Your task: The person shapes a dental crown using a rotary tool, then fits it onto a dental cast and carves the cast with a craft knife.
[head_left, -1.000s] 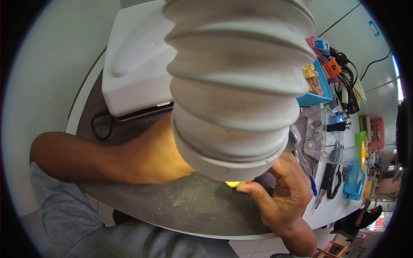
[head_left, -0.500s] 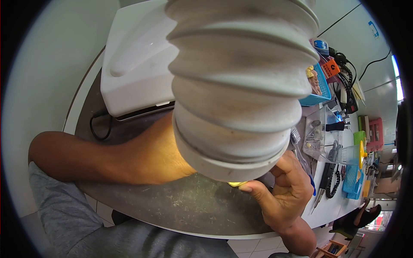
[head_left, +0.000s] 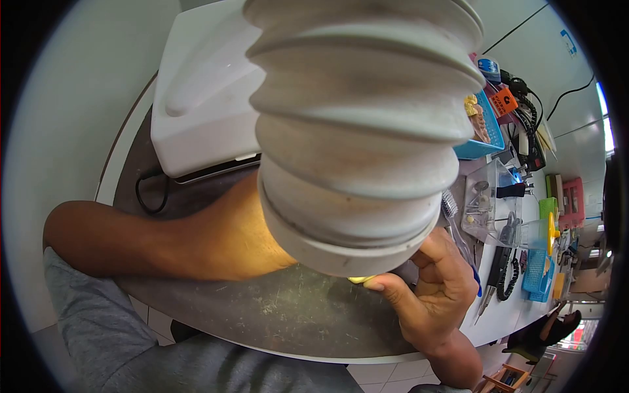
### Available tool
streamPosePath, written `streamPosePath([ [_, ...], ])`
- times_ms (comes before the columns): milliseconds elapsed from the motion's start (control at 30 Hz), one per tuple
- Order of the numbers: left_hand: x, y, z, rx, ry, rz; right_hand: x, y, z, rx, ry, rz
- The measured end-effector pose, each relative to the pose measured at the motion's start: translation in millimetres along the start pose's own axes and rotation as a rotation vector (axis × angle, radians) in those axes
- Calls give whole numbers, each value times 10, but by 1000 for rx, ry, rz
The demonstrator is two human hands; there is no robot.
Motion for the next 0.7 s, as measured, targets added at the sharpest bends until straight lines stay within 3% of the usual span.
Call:
streamPosePath([
  [100,146,14,-37,-20,-115,-26,-4,-9,-7,-6,1,-3],
  [300,-16,7,9,11,51,-28,4,-1,2,-2,-9,7],
  [533,-10,-23,5,-47,-38,-70,10,10,5,6,-24,23],
  [633,-43,-37,17,40,80,36,6,2,0,1,-16,16],
  [700,-14,-12,-32,-5,-66,14,2,6,-2,-2,-18,11],
])
Point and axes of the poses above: each hand's wrist, its own y-axis away from the middle knuckle, its own z-axis out of the palm, x = y × z, the point moved 2 cm from there along -y, towards the middle knuckle, and after that the axes turned 7 degrees about -z, right-handed, at the moved point
